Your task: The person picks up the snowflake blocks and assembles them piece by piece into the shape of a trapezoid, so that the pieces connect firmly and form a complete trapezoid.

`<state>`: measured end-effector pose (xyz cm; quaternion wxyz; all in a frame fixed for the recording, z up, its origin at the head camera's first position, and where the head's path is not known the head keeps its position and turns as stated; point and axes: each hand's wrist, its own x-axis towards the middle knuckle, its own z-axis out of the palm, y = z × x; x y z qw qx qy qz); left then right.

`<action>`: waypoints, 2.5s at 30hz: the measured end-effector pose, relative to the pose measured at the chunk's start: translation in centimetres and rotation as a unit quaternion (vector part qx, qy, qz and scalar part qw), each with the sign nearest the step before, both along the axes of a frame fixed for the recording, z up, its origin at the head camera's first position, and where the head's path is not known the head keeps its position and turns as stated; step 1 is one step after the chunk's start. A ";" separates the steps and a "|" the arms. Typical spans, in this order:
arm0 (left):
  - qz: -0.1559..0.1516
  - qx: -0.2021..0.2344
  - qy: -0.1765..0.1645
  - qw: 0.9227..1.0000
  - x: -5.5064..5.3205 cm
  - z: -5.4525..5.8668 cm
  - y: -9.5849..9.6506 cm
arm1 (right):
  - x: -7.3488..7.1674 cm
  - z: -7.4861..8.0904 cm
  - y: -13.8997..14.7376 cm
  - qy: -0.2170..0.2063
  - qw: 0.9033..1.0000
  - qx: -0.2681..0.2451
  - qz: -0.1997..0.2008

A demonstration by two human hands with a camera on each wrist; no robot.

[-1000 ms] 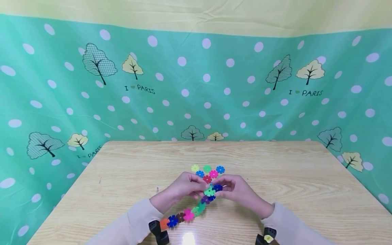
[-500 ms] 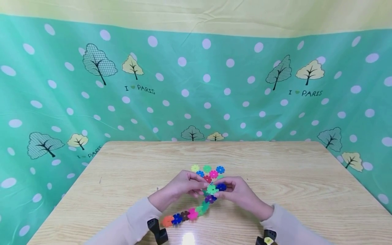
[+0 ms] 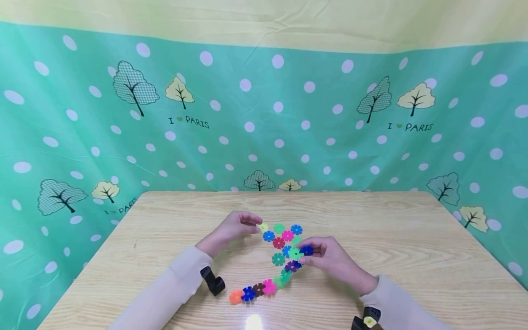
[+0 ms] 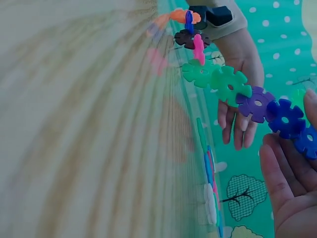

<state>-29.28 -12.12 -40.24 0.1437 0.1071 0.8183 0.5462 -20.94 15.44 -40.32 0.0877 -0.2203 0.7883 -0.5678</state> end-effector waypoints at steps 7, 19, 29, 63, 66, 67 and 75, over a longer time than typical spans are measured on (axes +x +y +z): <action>0.016 -0.045 0.017 0.999 -1.5 -1.3 0.1 | -0.2 -0.2 0.2 -0.004 1.000 -0.012 0.013; -0.057 -0.092 0.075 0.991 -3.3 -2.4 0.4 | -0.3 -0.2 0.3 -0.006 1.000 -0.012 0.027; -0.052 -0.160 0.119 0.979 -3.0 -1.3 1.0 | -0.5 -0.2 0.3 0.000 1.000 -0.011 0.024; -0.042 0.033 0.098 0.994 5.2 2.2 2.1 | -0.6 -0.4 0.3 0.020 0.999 -0.014 -0.021; -0.036 0.056 0.100 0.993 6.2 2.3 2.7 | -0.6 -0.4 0.3 0.020 0.999 -0.018 -0.019; -0.034 0.062 0.100 0.992 6.4 2.3 2.9 | -0.6 -0.4 0.3 0.021 0.999 -0.020 -0.018; -0.035 0.069 0.117 0.990 7.4 1.8 4.0 | -0.5 -0.5 0.1 0.025 0.999 -0.022 -0.019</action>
